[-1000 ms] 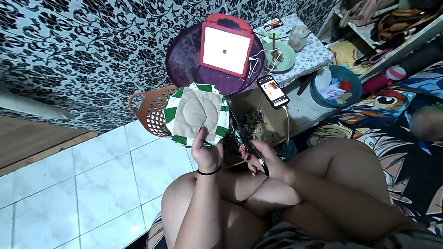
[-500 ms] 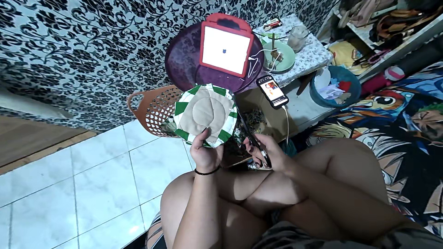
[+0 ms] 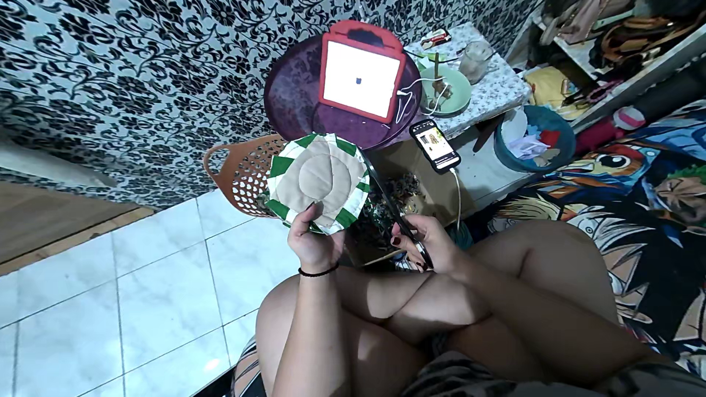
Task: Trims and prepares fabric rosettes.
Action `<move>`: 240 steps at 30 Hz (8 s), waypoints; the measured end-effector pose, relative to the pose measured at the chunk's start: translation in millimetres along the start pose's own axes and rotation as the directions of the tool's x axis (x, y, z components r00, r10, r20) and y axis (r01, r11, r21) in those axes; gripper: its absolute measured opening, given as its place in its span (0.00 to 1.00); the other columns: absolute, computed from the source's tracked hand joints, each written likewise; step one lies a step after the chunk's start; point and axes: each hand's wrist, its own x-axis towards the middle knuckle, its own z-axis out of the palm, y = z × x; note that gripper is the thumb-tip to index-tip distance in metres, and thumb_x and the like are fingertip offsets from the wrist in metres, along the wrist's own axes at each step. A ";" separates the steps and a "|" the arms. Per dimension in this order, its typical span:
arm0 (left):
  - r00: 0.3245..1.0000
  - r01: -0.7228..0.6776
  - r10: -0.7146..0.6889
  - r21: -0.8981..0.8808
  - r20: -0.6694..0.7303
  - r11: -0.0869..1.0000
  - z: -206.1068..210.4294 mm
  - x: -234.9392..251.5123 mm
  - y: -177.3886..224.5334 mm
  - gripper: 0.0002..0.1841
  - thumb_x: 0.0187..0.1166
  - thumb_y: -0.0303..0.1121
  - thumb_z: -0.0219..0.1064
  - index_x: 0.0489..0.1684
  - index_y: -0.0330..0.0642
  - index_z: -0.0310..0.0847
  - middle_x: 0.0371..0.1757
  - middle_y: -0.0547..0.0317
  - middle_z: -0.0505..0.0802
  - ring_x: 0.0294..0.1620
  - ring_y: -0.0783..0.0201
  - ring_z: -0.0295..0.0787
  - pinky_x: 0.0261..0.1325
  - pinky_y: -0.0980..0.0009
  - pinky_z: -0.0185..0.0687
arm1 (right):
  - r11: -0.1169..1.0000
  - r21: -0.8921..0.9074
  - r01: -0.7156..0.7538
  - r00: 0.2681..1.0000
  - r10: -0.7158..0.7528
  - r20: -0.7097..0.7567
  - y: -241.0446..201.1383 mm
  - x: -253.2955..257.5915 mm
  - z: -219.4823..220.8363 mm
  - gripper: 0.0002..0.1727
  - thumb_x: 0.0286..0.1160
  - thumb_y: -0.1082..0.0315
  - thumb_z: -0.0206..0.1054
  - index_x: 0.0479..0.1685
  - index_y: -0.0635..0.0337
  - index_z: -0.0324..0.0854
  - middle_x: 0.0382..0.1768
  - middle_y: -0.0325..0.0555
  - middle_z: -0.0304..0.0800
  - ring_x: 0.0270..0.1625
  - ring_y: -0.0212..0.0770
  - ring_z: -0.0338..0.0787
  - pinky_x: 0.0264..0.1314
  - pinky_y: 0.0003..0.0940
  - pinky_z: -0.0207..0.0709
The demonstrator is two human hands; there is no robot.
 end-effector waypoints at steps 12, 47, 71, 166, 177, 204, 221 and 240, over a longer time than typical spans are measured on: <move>1.000 -0.009 0.008 0.071 0.015 0.997 -11.6 7.7 17.4 0.21 0.81 0.31 0.40 0.44 0.51 0.85 0.44 0.61 0.96 0.46 0.67 0.94 0.49 0.64 0.92 | 0.997 -0.074 -0.017 0.992 0.026 0.122 11.3 4.8 -4.4 0.24 0.78 0.53 0.69 0.60 0.64 0.74 0.34 0.36 0.78 0.23 0.25 0.77 0.27 0.22 0.77; 0.992 0.115 -0.122 0.185 0.030 0.976 -10.8 4.0 22.0 0.25 0.81 0.31 0.35 0.39 0.54 0.86 0.37 0.65 0.97 0.36 0.72 0.94 0.38 0.70 0.92 | 0.999 -0.014 -0.030 0.999 0.030 0.022 6.7 1.6 -3.8 0.17 0.79 0.58 0.70 0.53 0.62 0.77 0.28 0.35 0.77 0.17 0.25 0.74 0.22 0.22 0.75; 0.991 0.124 -0.132 0.208 0.022 0.970 -13.4 5.1 24.6 0.24 0.81 0.31 0.36 0.39 0.55 0.86 0.36 0.66 0.96 0.35 0.73 0.94 0.38 0.71 0.91 | 0.998 0.025 -0.065 0.997 0.064 0.037 3.2 0.8 -5.3 0.14 0.79 0.58 0.69 0.48 0.59 0.76 0.21 0.32 0.73 0.14 0.25 0.71 0.19 0.21 0.73; 0.932 -0.078 0.147 0.210 -0.332 0.975 27.1 -3.2 -41.2 0.09 0.88 0.21 0.53 0.59 0.36 0.71 0.49 0.53 0.88 0.52 0.62 0.89 0.60 0.62 0.87 | 0.988 -0.140 -0.066 0.995 0.076 0.071 9.5 5.4 15.9 0.30 0.77 0.51 0.72 0.69 0.64 0.76 0.38 0.43 0.85 0.27 0.28 0.84 0.33 0.25 0.83; 0.921 -0.166 0.266 0.331 -0.284 0.929 29.2 -12.2 -43.6 0.08 0.86 0.21 0.55 0.55 0.40 0.74 0.45 0.59 0.90 0.49 0.67 0.89 0.58 0.65 0.88 | 0.999 -0.033 0.001 0.996 0.002 0.087 10.8 2.8 22.8 0.28 0.78 0.52 0.71 0.66 0.65 0.79 0.32 0.38 0.85 0.25 0.26 0.84 0.31 0.23 0.83; 0.914 -0.153 0.255 0.317 -0.314 0.936 33.5 -17.7 -50.4 0.07 0.87 0.22 0.54 0.55 0.41 0.72 0.45 0.61 0.89 0.48 0.68 0.89 0.57 0.65 0.89 | 0.997 0.078 -0.013 1.000 0.013 -0.001 13.9 -5.2 34.1 0.13 0.78 0.59 0.72 0.46 0.60 0.81 0.18 0.32 0.76 0.13 0.24 0.74 0.17 0.20 0.73; 0.990 0.042 -0.022 0.140 -0.140 0.989 7.7 0.1 -9.6 0.15 0.82 0.18 0.43 0.57 0.33 0.74 0.51 0.42 0.93 0.53 0.49 0.94 0.59 0.49 0.90 | 0.998 0.061 0.021 0.984 -0.031 0.174 7.6 2.5 3.9 0.23 0.82 0.55 0.66 0.63 0.65 0.76 0.29 0.35 0.79 0.24 0.27 0.82 0.31 0.23 0.82; 0.996 0.054 -0.042 0.155 -0.081 0.986 2.4 2.0 -1.3 0.16 0.76 0.16 0.47 0.57 0.36 0.75 0.53 0.42 0.93 0.53 0.44 0.94 0.59 0.39 0.89 | 0.999 0.031 -0.016 0.994 0.012 0.109 2.4 1.2 0.3 0.15 0.82 0.57 0.68 0.50 0.61 0.79 0.21 0.32 0.76 0.15 0.25 0.76 0.19 0.21 0.77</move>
